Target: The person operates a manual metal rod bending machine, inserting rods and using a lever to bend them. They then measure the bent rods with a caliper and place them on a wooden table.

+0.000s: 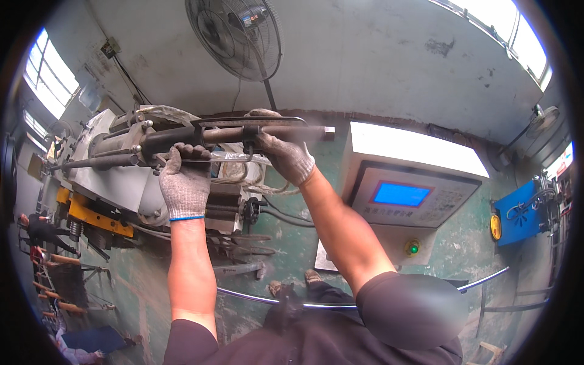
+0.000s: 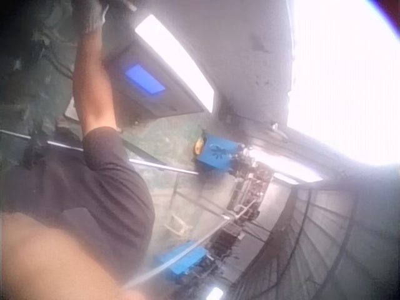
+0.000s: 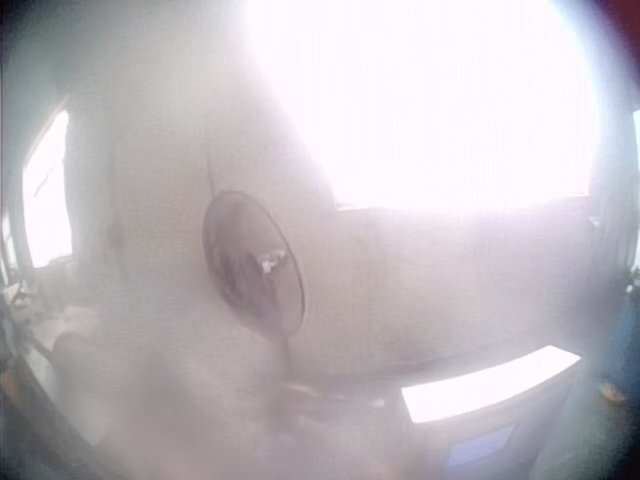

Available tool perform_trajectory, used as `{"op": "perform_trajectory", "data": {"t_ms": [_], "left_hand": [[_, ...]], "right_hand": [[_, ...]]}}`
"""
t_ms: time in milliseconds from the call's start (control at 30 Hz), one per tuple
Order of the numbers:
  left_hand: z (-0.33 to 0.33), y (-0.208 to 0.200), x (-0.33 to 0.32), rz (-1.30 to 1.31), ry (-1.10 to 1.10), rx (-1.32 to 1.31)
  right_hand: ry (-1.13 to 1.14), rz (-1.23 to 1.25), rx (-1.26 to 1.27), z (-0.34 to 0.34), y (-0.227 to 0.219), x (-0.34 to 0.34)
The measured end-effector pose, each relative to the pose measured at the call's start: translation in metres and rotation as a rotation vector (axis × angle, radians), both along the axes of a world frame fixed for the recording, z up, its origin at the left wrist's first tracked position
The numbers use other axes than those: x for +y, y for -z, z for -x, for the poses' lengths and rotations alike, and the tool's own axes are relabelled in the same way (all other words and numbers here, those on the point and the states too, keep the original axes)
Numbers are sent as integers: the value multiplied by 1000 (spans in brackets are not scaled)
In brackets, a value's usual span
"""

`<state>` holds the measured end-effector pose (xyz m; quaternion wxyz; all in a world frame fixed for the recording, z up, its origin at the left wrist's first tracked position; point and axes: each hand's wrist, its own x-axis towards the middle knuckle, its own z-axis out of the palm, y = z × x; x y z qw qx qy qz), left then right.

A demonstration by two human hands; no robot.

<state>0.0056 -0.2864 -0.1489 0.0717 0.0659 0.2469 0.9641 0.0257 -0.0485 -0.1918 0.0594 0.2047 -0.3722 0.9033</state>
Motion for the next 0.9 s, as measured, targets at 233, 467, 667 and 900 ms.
{"op": "perform_trajectory", "data": {"t_ms": [233,467,667,900], "left_hand": [[-7,-25,25,-2,-180,-88],[-20,-41,39,112,-317,-226],[-30,-45,43,157,-386,-201],[-66,-60,68,339,-603,55]], "right_hand": [[89,-93,4,-4,-12,-6],[132,-141,12,-3,-7,4],[182,-185,24,-6,-9,3],[165,-155,53,-1,-5,3]]}}
